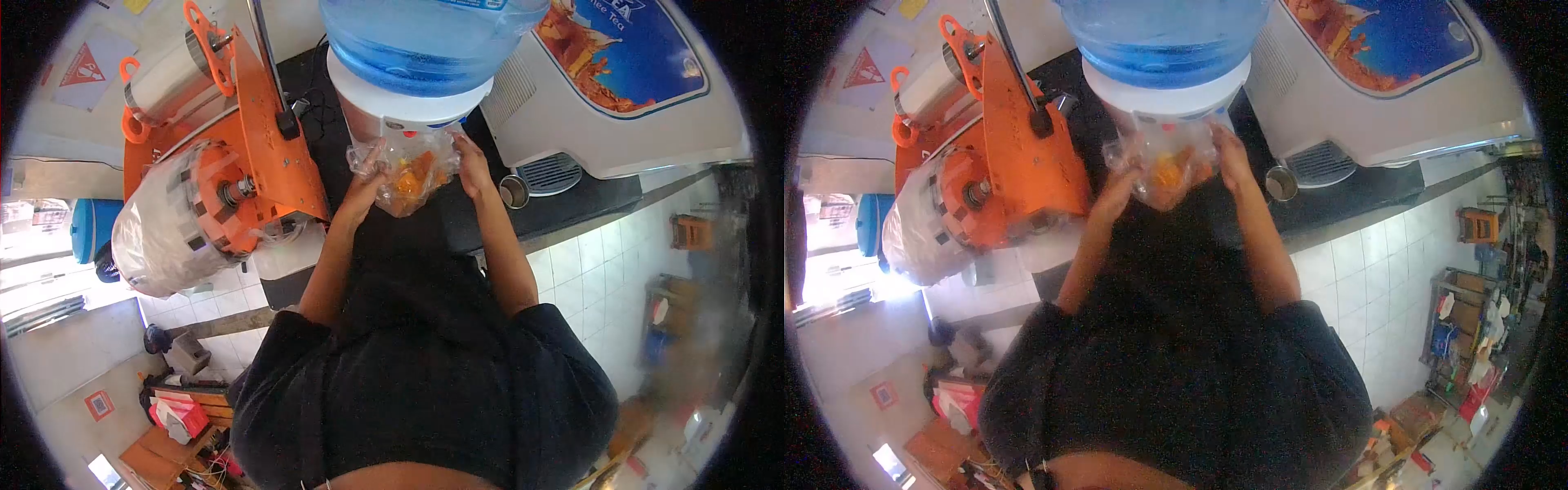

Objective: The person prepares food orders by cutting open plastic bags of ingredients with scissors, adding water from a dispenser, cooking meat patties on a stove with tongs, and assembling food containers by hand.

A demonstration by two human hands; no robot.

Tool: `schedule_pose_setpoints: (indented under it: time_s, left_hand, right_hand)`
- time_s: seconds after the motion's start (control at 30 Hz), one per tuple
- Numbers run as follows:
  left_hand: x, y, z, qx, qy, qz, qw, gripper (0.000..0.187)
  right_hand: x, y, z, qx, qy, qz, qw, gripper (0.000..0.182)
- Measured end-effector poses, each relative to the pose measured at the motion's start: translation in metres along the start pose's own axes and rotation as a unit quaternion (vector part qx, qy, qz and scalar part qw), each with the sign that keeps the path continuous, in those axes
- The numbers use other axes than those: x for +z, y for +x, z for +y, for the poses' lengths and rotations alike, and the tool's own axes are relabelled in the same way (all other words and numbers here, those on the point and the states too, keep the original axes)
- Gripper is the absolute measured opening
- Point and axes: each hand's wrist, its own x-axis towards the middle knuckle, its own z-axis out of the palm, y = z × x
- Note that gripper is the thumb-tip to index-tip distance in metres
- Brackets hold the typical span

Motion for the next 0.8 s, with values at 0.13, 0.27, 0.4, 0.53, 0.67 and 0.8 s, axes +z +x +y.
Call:
schedule_pose_setpoints:
  time_s: [0.13, 0.27, 0.4, 0.53, 0.67, 0.8]
  left_hand:
    - [0.001, -0.005, 0.003, -0.005, -0.011, 0.05, 0.999, 0.056]
    - [0.009, -0.015, 0.02, 0.022, -0.014, 0.088, 0.996, 0.05]
    - [0.005, -0.02, 0.014, 0.027, -0.016, 0.125, 0.992, 0.053]
    - [-0.001, -0.032, 0.011, -0.002, -0.038, 0.177, 0.983, 0.054]
    - [0.0, -0.043, 0.018, -0.039, 0.008, 0.236, 0.971, 0.052]
    - [0.0, -0.047, 0.019, -0.042, 0.043, 0.255, 0.965, 0.055]
  right_hand:
    - [-0.011, 0.006, 0.006, -0.018, -0.058, 0.015, 0.998, 0.046]
    - [-0.01, 0.001, 0.005, 0.046, -0.015, 0.054, 0.997, 0.052]
    - [-0.009, -0.006, 0.002, 0.04, -0.047, 0.07, 0.996, 0.06]
    - [-0.012, -0.013, -0.002, 0.033, -0.058, 0.1, 0.993, 0.058]
    - [-0.02, -0.02, -0.007, 0.007, -0.065, 0.112, 0.992, 0.053]
    - [-0.031, -0.031, -0.003, -0.007, -0.09, 0.117, 0.989, 0.056]
